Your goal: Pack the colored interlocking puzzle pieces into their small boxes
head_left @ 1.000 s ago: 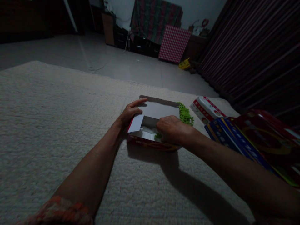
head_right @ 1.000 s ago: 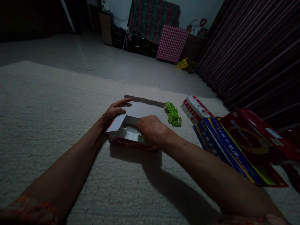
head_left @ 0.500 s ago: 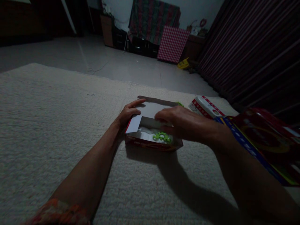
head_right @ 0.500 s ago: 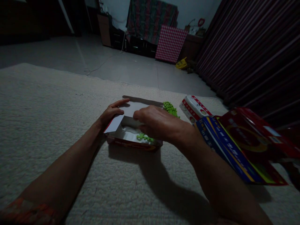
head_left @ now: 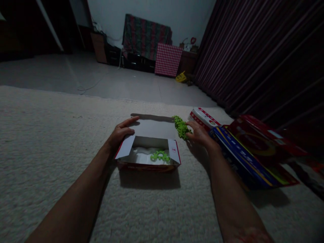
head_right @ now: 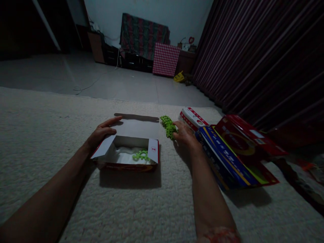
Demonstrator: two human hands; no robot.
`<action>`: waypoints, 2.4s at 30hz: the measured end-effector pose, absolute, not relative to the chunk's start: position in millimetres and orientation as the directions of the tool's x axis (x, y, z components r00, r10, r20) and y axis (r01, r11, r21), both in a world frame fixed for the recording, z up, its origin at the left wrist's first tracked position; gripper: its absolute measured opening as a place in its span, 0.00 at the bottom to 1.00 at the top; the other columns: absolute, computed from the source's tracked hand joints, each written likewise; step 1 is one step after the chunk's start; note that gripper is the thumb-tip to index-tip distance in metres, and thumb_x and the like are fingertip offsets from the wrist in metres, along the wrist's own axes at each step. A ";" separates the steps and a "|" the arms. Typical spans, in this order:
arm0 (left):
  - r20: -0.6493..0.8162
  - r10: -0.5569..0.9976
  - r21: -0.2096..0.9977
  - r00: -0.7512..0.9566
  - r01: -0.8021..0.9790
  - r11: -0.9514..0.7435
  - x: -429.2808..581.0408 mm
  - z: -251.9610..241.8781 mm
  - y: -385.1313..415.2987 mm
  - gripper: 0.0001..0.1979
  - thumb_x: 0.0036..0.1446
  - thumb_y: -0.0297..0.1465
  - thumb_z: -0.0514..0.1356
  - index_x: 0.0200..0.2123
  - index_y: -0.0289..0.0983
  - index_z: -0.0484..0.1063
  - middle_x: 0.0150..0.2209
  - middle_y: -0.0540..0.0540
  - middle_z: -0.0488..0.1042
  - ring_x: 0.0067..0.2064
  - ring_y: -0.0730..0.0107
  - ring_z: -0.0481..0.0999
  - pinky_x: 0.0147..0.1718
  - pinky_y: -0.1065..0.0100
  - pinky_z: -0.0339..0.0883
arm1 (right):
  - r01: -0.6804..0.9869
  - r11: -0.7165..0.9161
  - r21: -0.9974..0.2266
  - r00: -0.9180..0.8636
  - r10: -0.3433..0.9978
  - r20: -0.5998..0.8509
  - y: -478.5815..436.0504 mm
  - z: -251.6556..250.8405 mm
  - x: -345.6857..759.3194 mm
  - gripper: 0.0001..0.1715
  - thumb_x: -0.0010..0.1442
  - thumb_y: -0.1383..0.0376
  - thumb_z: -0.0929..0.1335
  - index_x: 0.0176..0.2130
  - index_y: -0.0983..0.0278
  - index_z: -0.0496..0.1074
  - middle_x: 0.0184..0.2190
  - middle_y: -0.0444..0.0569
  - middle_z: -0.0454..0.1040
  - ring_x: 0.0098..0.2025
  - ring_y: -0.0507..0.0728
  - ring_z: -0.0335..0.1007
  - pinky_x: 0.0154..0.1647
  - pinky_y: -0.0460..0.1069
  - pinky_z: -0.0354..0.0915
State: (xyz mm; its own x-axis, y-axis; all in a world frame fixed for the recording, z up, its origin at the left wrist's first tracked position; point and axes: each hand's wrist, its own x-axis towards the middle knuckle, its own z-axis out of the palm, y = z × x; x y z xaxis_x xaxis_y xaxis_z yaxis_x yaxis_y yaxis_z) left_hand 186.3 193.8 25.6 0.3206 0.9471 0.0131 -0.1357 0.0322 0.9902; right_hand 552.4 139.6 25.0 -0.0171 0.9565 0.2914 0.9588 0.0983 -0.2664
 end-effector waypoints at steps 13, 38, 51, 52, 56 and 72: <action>-0.023 0.954 0.996 0.300 -0.071 0.046 186.8 27.6 194.4 0.36 0.37 0.29 0.62 0.55 0.40 0.73 0.52 0.43 0.73 0.40 0.61 0.72 0.32 0.67 0.67 | 0.980 0.016 -0.200 0.033 0.971 0.236 134.4 25.3 542.6 0.21 0.52 0.70 0.68 0.47 0.63 0.73 0.52 0.58 0.70 0.55 0.64 0.67 0.56 0.57 0.65; 0.036 0.936 0.993 0.349 -0.118 0.006 185.6 31.6 191.9 0.35 0.38 0.27 0.61 0.55 0.39 0.74 0.49 0.44 0.74 0.42 0.61 0.72 0.34 0.66 0.66 | 0.954 0.144 -0.263 0.004 0.871 0.491 135.2 53.0 538.1 0.14 0.55 0.70 0.67 0.41 0.63 0.80 0.40 0.54 0.78 0.44 0.61 0.75 0.49 0.58 0.69; 0.044 0.923 0.986 0.381 -0.165 0.021 185.0 25.2 194.0 0.36 0.38 0.26 0.61 0.56 0.40 0.72 0.51 0.44 0.74 0.36 0.65 0.73 0.31 0.66 0.66 | 0.846 0.518 -0.130 -0.507 0.855 0.105 95.7 118.2 368.5 0.09 0.59 0.69 0.68 0.40 0.63 0.78 0.35 0.52 0.77 0.34 0.56 0.71 0.33 0.49 0.60; 0.040 0.922 0.987 0.384 -0.161 0.024 185.0 24.7 194.3 0.36 0.38 0.26 0.61 0.56 0.40 0.72 0.51 0.44 0.74 0.35 0.65 0.73 0.30 0.66 0.66 | 0.857 0.506 -0.099 -0.502 0.863 0.057 96.8 115.0 363.7 0.08 0.59 0.69 0.68 0.39 0.64 0.77 0.35 0.53 0.77 0.34 0.56 0.71 0.32 0.49 0.59; 0.042 0.916 0.987 0.399 -0.156 0.023 184.8 21.8 196.2 0.37 0.39 0.26 0.61 0.58 0.41 0.71 0.53 0.43 0.73 0.34 0.66 0.72 0.29 0.66 0.66 | 0.877 0.477 -0.063 -0.478 0.878 -0.017 101.8 101.2 353.4 0.10 0.61 0.71 0.65 0.39 0.65 0.76 0.34 0.56 0.77 0.33 0.58 0.72 0.32 0.50 0.59; 0.018 0.907 0.984 0.420 -0.170 0.059 182.0 24.7 194.7 0.36 0.39 0.27 0.61 0.58 0.41 0.72 0.52 0.43 0.73 0.27 0.73 0.67 0.25 0.68 0.60 | 0.775 0.510 -0.374 -0.568 0.821 -0.060 107.9 84.8 354.3 0.10 0.60 0.71 0.67 0.41 0.64 0.76 0.35 0.51 0.79 0.34 0.54 0.73 0.34 0.46 0.62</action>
State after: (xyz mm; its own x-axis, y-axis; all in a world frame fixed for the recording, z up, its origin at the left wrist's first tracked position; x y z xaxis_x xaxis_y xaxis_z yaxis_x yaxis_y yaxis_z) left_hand 182.0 194.7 24.7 0.4199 0.9074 0.0183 -0.1697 0.0587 0.9837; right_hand 354.3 107.9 84.8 -0.5685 0.8205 -0.0598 0.7749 0.5096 -0.3739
